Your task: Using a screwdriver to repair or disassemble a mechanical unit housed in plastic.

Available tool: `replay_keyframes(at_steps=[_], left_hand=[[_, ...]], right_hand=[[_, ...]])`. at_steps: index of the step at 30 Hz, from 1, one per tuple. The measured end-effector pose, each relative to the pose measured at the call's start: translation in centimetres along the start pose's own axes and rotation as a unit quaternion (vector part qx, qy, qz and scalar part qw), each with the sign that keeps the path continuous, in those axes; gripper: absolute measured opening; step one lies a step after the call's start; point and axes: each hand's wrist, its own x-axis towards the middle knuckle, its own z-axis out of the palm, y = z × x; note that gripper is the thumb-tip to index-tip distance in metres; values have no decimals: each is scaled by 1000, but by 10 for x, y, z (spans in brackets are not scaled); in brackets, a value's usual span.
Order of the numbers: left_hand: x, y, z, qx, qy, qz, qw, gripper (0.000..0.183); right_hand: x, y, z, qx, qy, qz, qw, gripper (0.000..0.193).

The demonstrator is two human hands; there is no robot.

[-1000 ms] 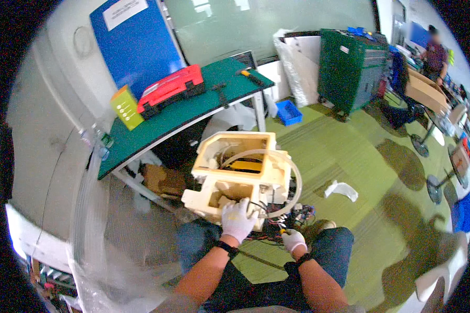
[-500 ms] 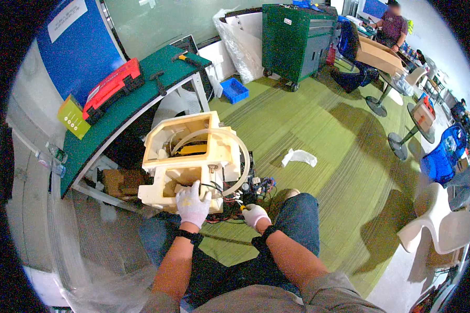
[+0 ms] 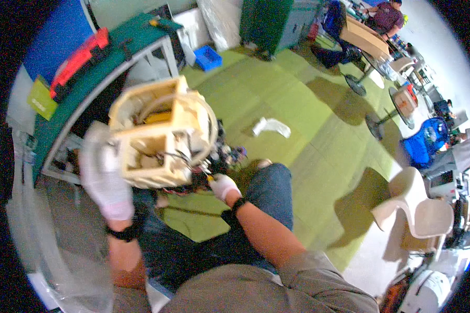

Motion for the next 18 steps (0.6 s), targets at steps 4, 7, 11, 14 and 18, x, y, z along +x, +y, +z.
replay_keyframes(at_steps=[4, 7, 11, 14, 18], left_hand=[[-15, 27, -8, 40, 71, 51, 995, 30], [-34, 19, -13, 54, 49, 26, 997, 30], [-54, 13, -21, 85, 14, 5, 996, 30], [-88, 16, -39, 110, -26, -33, 993, 30], [-84, 16, -32, 112, -34, -26, 993, 30]], right_hand=[[0, 0, -8, 84, 10, 24, 996, 34], [8, 14, -11, 97, 11, 64, 993, 35], [20, 23, -6, -108, 19, -66, 992, 35], [5, 8, -7, 67, -23, 59, 996, 33], [5, 7, -8, 97, -45, 81, 991, 38]])
